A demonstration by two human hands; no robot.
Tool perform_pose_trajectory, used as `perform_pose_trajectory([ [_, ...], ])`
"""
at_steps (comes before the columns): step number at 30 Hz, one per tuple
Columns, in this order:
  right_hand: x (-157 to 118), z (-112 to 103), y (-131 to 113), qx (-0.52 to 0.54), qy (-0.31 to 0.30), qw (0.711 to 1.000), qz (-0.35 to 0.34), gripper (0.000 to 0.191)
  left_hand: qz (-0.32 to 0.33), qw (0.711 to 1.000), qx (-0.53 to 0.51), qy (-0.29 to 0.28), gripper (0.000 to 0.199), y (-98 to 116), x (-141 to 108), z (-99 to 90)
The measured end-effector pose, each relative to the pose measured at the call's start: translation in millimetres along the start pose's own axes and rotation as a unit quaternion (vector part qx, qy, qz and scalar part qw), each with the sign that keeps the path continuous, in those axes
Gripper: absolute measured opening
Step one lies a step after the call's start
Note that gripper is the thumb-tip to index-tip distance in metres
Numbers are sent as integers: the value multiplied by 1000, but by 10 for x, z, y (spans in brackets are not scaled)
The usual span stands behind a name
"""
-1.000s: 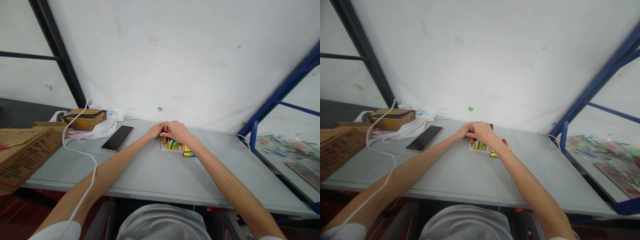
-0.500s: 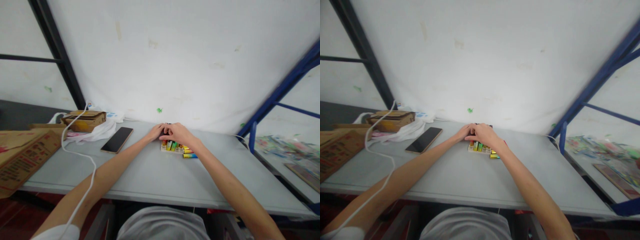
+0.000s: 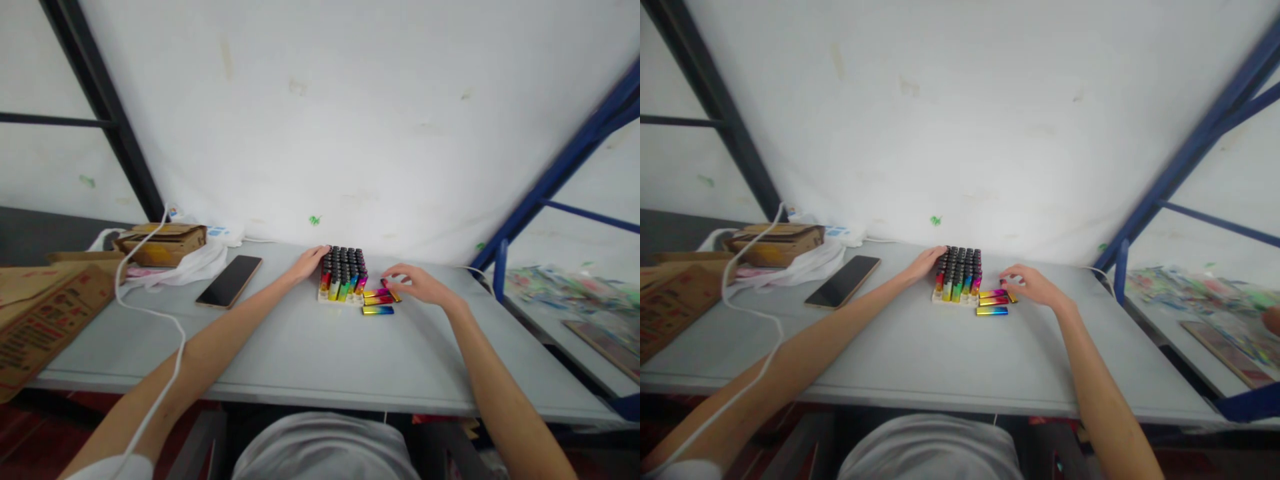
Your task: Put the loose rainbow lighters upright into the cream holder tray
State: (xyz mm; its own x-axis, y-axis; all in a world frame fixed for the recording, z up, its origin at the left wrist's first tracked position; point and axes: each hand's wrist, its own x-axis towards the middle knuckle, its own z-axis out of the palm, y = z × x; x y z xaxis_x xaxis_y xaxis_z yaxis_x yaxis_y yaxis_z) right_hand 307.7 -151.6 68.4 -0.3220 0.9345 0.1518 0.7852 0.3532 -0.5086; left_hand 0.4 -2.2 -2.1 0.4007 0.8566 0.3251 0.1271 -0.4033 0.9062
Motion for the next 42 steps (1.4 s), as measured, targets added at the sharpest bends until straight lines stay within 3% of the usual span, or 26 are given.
perform_pose_trajectory([
  [6,-32,165,178,-10,-37,999,-14,38,-2,1000,4,-1,55,-49,29,-7],
  [12,-21,166,43,-65,-25,996,-56,39,-2,1000,-2,-1,54,-58,33,-7],
  [18,64,235,-71,-88,-60,992,-72,34,-3,1000,-17,-3,53,-39,22,-8],
  [22,39,229,-84,-49,-11,997,-55,43,1,1000,-29,-3,53,-42,28,4],
  [26,4,205,-140,65,57,996,15,49,2,1000,-27,-3,53,-71,41,9],
  [29,39,229,-248,201,143,969,28,48,1,1000,-19,-1,54,-95,49,3],
  [33,134,280,-512,426,219,877,37,43,-1,1000,-14,0,55,-85,44,-1],
  [36,176,277,-781,519,184,834,14,47,0,1000,-16,-2,56,-51,30,2],
  [39,187,283,-1033,534,104,838,-38,41,2,1000,-19,-6,55,-20,19,4],
  [42,200,388,-1180,528,69,846,-16,40,2,1000,-15,-8,55,-4,15,3],
])
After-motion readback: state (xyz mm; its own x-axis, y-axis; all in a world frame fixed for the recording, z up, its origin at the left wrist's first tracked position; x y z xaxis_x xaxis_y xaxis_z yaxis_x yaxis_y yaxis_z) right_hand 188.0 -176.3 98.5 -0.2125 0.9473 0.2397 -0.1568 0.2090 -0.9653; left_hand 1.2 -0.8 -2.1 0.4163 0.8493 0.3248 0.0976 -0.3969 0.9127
